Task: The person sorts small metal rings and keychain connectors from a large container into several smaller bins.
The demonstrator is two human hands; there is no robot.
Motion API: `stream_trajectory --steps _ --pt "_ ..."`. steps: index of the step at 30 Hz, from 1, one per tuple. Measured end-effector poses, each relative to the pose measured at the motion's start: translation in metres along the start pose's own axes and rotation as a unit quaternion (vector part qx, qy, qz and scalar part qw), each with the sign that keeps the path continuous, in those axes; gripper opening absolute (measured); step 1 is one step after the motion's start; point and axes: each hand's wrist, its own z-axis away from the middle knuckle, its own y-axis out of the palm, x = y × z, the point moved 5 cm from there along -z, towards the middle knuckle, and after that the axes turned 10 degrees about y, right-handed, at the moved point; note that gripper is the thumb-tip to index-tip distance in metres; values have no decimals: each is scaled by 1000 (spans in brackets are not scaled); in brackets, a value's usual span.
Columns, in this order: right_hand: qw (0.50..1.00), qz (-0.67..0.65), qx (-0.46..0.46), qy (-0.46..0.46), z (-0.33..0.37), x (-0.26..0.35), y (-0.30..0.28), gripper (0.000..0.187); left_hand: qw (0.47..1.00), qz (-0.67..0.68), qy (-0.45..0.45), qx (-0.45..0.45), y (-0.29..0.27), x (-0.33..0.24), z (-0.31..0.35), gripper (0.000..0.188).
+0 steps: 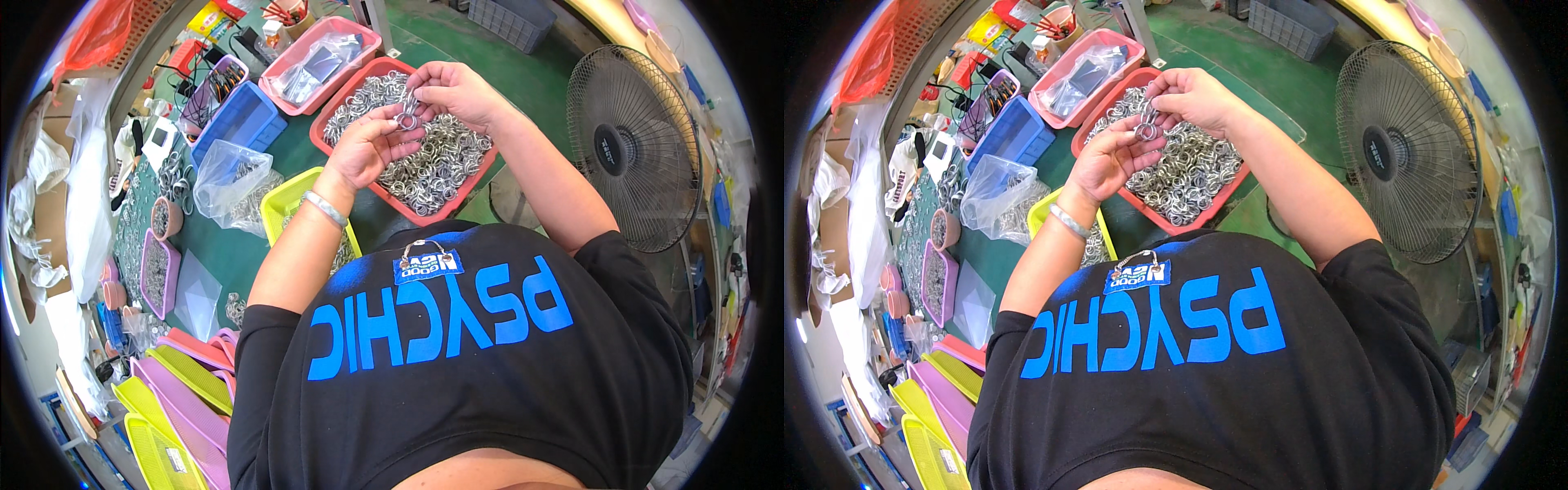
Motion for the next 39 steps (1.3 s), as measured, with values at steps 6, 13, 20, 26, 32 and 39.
stream_trajectory --steps 6,13,20,26,32,39 --pt "992 115 55 -13 8 10 2 24 999 13 -16 -32 -10 8 0 27" --pt "823 554 -126 12 3 -33 -65 30 999 20 -31 -17 -21 20 4 23" --pt "843 536 2 38 36 -78 -55 30 998 42 -38 -23 -28 25 12 25" --pt "819 562 -66 -91 65 -85 -43 39 994 62 -70 -53 -29 38 16 20" --pt "849 513 -111 -61 66 -102 -61 34 993 58 -93 -40 -31 49 16 26" --pt "853 471 -187 -127 62 -100 -63 25 991 53 -102 -63 -34 53 19 24"
